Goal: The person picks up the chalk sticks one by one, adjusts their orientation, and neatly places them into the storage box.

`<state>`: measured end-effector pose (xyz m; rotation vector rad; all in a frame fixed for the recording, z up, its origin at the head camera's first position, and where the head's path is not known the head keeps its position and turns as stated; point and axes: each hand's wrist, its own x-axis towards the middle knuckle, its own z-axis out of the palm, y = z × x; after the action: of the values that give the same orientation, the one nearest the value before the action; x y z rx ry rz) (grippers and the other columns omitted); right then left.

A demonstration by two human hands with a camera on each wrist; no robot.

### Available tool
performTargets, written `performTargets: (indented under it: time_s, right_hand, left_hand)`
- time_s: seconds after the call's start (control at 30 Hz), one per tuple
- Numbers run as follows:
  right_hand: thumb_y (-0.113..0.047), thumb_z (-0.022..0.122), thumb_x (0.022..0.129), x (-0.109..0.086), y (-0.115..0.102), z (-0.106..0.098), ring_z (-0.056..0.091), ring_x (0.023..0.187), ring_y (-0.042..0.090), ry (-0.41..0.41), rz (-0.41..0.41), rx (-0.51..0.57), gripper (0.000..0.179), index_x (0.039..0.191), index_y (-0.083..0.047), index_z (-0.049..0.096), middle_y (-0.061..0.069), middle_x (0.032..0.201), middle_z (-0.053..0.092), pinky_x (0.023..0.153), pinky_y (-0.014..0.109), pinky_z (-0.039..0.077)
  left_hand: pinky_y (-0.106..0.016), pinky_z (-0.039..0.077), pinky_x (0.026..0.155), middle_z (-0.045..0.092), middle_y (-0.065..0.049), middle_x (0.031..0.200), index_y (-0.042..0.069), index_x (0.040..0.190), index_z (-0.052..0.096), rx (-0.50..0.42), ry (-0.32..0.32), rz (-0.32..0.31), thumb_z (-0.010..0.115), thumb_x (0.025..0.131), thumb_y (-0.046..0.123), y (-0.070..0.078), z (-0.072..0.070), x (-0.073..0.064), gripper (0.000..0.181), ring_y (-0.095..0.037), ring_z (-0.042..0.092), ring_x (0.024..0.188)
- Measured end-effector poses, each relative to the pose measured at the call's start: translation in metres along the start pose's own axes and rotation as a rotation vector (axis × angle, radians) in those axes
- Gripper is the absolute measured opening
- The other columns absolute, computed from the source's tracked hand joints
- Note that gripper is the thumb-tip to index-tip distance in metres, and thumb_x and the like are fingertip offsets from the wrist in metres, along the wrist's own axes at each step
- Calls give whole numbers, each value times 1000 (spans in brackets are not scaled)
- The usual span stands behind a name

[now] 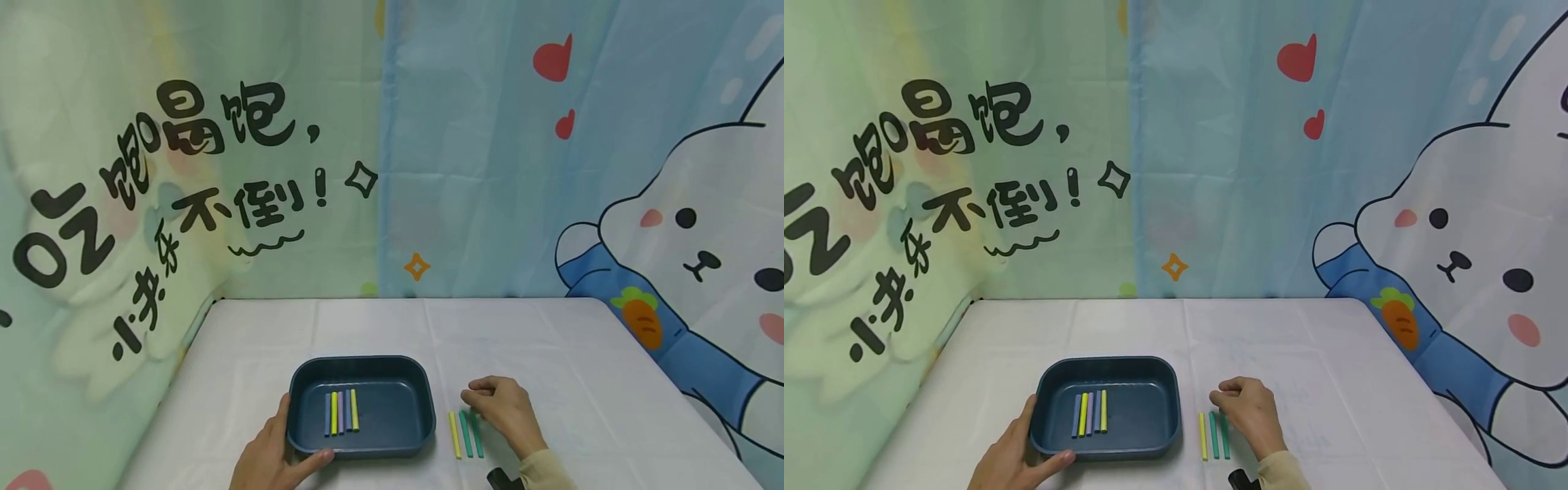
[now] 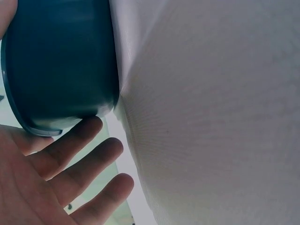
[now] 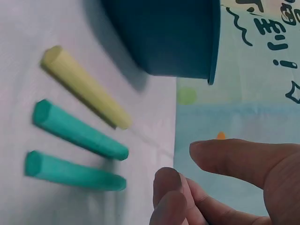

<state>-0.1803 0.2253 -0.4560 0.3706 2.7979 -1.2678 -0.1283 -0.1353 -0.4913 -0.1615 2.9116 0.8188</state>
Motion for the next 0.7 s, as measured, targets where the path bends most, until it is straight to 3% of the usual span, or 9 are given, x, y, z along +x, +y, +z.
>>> performTargets:
  time_s: [0.23, 0.43, 0.7]
  right_hand:
    - [-22, 75, 87, 0, 16, 0, 63, 75, 16, 10, 39, -95, 30, 103, 3, 74, 2, 84, 71, 70, 38, 53]
    - [-24, 76, 87, 0, 23, 2, 61, 74, 18, -29, 75, -127, 31, 100, 4, 72, 2, 80, 68, 69, 38, 53]
    - [-22, 75, 86, -3, 27, 5, 60, 72, 17, -47, 58, -126, 29, 98, 4, 71, 2, 78, 67, 68, 37, 52]
  left_hand:
    - [-63, 51, 89, 56, -30, 133, 0, 158, 25, -11, -8, -12, 68, 66, 87, 0, 0, 0, 134, -41, 63, 106]
    - [-63, 51, 89, 55, -31, 134, -1, 158, 25, -5, -8, -20, 67, 66, 87, 0, -1, 1, 134, -43, 62, 107]
    - [-63, 52, 88, 56, -30, 133, 0, 158, 26, -7, -4, -11, 67, 66, 87, -1, 0, 1, 133, -41, 63, 105]
